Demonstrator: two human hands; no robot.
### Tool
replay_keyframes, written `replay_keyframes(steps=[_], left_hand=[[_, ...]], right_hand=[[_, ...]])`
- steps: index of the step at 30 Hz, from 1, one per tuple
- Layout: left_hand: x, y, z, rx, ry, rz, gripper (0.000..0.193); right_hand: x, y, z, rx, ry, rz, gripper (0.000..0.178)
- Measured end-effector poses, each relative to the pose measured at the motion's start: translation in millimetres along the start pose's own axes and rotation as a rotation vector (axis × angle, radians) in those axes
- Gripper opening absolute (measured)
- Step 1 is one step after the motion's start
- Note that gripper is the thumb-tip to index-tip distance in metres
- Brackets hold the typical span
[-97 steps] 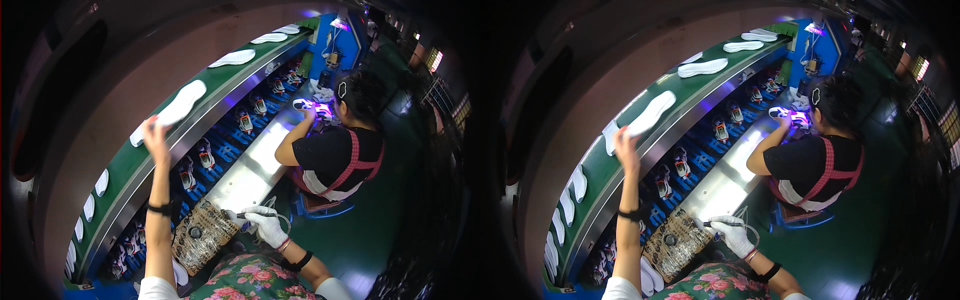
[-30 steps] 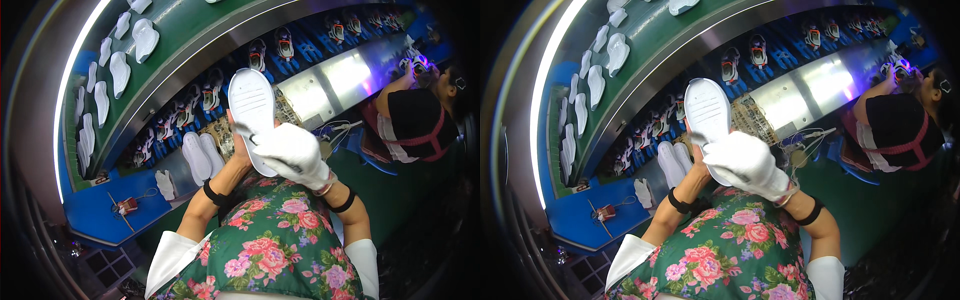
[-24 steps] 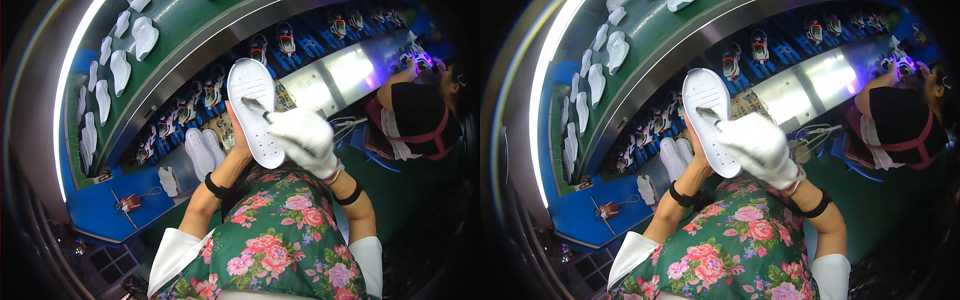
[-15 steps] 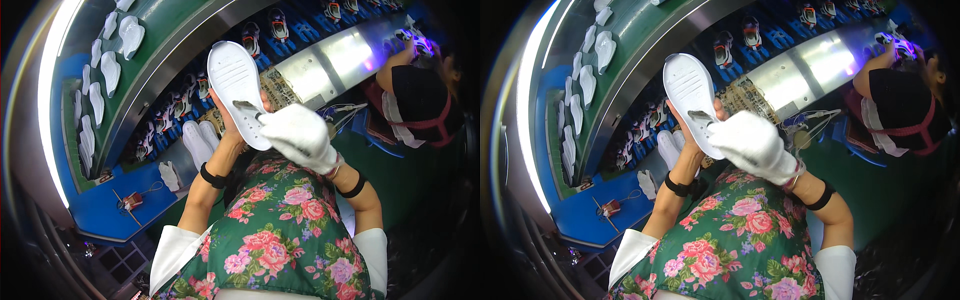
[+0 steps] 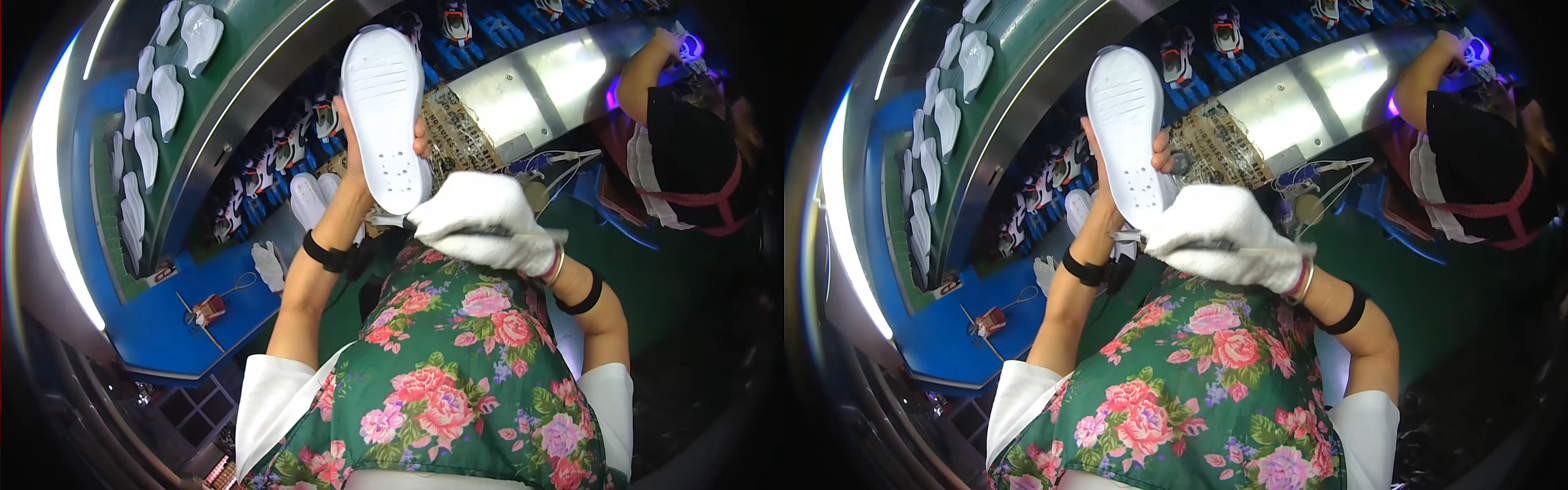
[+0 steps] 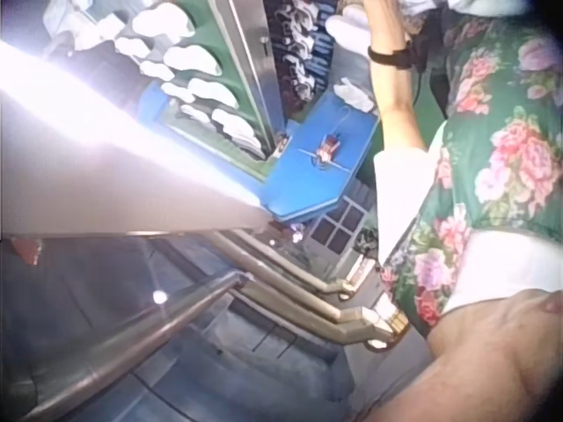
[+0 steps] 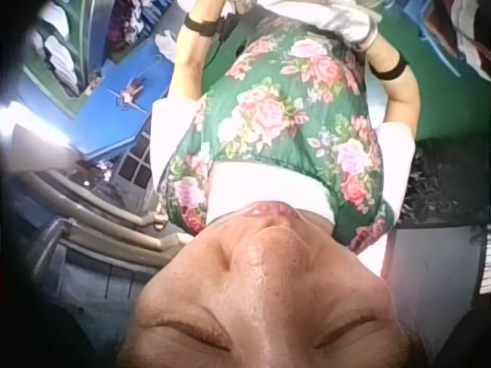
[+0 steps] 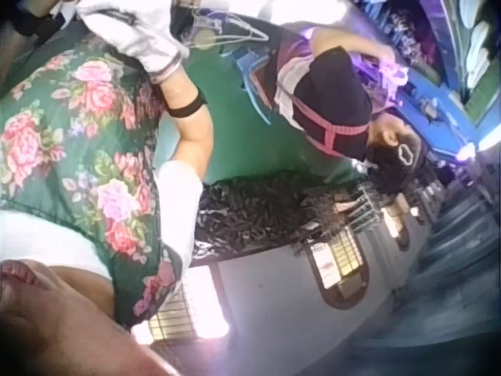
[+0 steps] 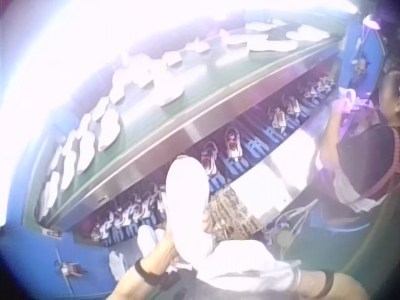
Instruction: Applying glue or primer to the bottom of shoe soles using a brush at a manufacturing station.
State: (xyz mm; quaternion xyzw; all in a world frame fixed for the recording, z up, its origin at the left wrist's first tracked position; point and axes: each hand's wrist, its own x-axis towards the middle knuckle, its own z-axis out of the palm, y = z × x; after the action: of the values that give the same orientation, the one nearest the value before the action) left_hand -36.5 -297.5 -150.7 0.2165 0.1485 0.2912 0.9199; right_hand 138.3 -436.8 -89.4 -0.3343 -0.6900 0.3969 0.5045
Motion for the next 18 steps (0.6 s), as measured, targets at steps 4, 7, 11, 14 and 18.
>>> replay_keyframes(steps=[4,7,11,14,18], left_hand=[[11,7,-15,-0.086,-0.218,-0.169,0.11],[18,9,-26,-0.063,-0.24,-0.24,0.109],[15,9,-29,-0.141,-0.279,-0.36,0.108],[24,14,-13,-0.106,-0.118,-0.431,0.108],[16,-6,-17,-0.185,-0.18,-0.261,0.095]], right_hand=[[7,9,7,-0.414,0.088,-0.243,0.021],[2,9,20,-0.467,-0.063,-0.275,0.017],[11,-2,-1,-0.171,-0.044,-0.05,0.018],[6,5,-3,-0.207,0.043,-0.036,0.018],[3,-8,-13,0.26,0.288,0.47,0.015]])
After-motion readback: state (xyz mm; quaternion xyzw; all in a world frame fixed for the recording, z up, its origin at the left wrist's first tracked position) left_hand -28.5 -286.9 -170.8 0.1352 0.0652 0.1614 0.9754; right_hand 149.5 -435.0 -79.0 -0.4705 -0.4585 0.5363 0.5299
